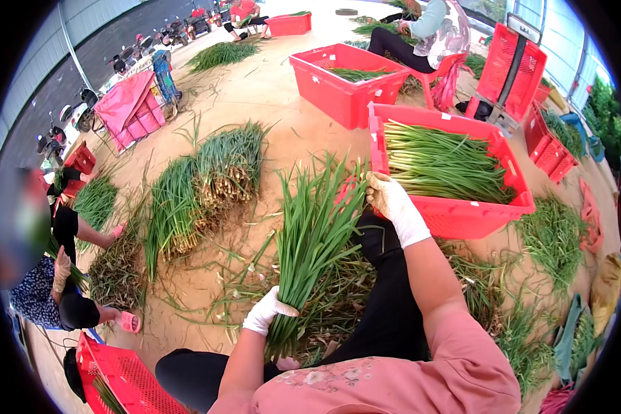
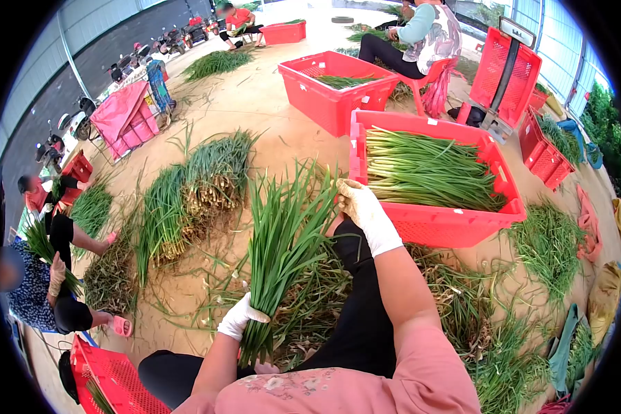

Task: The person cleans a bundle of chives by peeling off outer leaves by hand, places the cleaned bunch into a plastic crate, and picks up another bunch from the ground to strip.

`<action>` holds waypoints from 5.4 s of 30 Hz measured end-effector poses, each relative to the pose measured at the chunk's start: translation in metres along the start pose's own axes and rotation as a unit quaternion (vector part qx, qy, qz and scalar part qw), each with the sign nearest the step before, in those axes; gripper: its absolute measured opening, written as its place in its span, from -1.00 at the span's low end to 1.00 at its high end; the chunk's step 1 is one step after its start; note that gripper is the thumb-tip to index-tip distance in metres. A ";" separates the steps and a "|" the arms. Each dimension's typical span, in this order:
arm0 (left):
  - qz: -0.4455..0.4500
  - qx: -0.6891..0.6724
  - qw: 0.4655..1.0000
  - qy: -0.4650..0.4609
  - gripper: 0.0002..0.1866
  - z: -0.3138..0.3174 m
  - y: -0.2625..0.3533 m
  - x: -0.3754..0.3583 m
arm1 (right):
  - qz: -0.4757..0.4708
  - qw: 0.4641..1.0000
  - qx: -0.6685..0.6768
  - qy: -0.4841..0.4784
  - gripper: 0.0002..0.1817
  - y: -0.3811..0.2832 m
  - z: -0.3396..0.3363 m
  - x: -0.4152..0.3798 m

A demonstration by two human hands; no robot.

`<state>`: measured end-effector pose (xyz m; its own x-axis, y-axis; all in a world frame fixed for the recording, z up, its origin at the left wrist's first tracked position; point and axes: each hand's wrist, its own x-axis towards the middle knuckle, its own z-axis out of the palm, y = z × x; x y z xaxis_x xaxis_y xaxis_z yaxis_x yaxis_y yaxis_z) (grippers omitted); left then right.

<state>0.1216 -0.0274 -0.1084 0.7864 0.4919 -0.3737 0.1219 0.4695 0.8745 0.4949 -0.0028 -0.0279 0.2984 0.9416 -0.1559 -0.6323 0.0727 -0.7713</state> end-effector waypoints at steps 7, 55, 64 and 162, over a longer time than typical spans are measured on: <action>0.019 -0.024 0.999 0.029 -0.40 0.019 0.018 -0.010 | -0.433 0.601 -0.657 0.138 -0.95 -0.006 -0.021 0.012; -0.016 0.148 0.988 0.027 -0.54 0.029 0.014 -0.004 | -0.025 0.986 -0.164 -0.010 -0.79 0.030 0.034 -0.023; 0.002 0.079 0.994 0.079 -0.59 0.027 0.009 -0.002 | -0.334 0.798 -0.479 0.151 -0.83 -0.009 0.025 -0.032; 0.168 0.633 0.661 0.367 -0.29 0.021 -0.013 0.010 | -0.327 0.660 -0.672 0.076 -0.85 0.057 0.007 -0.021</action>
<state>0.1406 -0.0443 -0.1171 0.4488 0.8538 0.2639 0.7895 -0.5172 0.3304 0.4482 -0.0158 -0.0644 0.3258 0.8021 0.5005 0.8422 -0.0057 -0.5392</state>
